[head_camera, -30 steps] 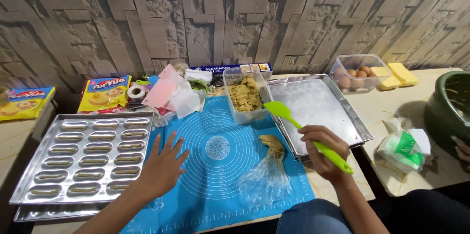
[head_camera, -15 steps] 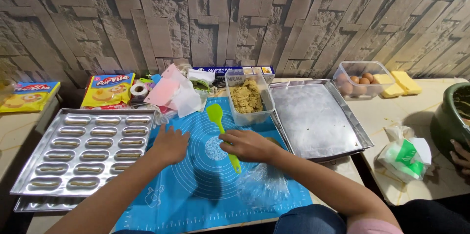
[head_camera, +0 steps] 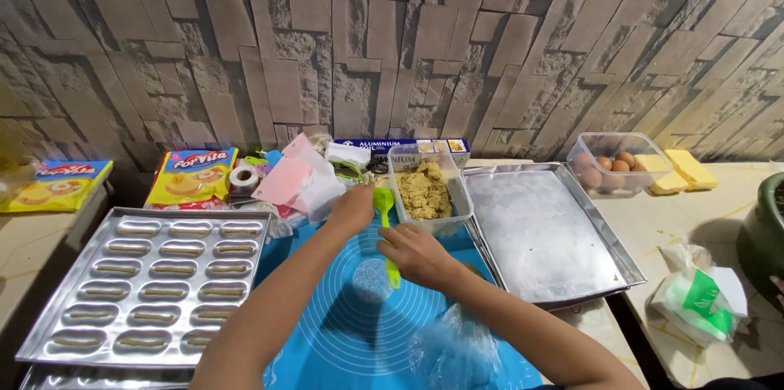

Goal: Greasing baking trays with a spatula and cloth, then placing small portions of dough onto the prepared tray.

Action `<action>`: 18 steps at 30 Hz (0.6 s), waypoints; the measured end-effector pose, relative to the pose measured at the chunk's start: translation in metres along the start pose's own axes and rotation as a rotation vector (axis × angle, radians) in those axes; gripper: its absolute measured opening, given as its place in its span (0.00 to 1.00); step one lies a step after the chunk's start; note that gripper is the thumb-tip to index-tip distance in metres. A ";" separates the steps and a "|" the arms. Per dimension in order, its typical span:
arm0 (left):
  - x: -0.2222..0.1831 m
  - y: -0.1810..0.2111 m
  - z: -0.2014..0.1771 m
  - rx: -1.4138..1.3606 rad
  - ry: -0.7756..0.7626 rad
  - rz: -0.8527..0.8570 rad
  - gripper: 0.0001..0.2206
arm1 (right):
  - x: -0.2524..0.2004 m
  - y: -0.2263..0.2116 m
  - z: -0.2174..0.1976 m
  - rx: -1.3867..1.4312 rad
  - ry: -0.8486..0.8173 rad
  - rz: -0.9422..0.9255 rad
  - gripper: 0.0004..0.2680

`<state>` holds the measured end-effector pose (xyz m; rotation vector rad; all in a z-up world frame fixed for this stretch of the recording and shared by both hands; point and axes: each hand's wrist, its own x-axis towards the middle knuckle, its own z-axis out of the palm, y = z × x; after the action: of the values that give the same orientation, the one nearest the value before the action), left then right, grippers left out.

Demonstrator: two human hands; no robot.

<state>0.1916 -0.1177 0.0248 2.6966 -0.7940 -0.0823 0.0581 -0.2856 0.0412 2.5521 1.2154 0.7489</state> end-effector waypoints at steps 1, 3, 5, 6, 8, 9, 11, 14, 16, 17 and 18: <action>-0.004 0.002 -0.004 -0.168 0.078 -0.028 0.25 | -0.003 0.005 -0.016 0.136 0.085 0.053 0.06; -0.013 0.010 -0.012 -0.342 0.148 -0.055 0.27 | -0.017 0.025 -0.021 0.275 0.163 0.111 0.08; -0.026 0.021 -0.021 -0.692 0.361 -0.147 0.26 | -0.038 0.055 0.000 0.373 0.394 0.280 0.12; -0.018 0.014 -0.012 -0.697 0.355 -0.151 0.26 | -0.037 0.061 -0.006 0.377 0.387 0.283 0.12; -0.002 -0.001 0.004 -0.725 0.293 -0.250 0.30 | -0.032 0.074 -0.018 0.242 0.425 0.407 0.08; -0.005 0.004 0.001 -0.726 0.290 -0.251 0.30 | -0.032 0.074 -0.033 0.244 0.422 0.409 0.08; -0.012 0.013 -0.005 -0.597 0.215 -0.264 0.29 | -0.033 0.073 -0.063 0.356 -0.123 0.535 0.24; -0.023 0.019 -0.020 -0.508 0.183 -0.206 0.29 | -0.021 0.068 -0.094 0.327 -0.415 0.590 0.26; -0.020 0.012 -0.009 -0.455 0.151 -0.161 0.28 | -0.015 0.067 -0.108 0.352 -0.479 0.610 0.26; -0.019 0.007 -0.005 -0.397 0.121 -0.114 0.27 | -0.011 0.067 -0.115 0.378 -0.539 0.633 0.26; -0.017 0.004 0.001 -0.396 0.118 -0.113 0.27 | -0.012 0.066 -0.115 0.380 -0.540 0.635 0.26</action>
<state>0.1750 -0.1125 0.0244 2.3433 -0.5248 -0.0953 0.0343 -0.3391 0.1603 3.1787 0.3954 -0.1290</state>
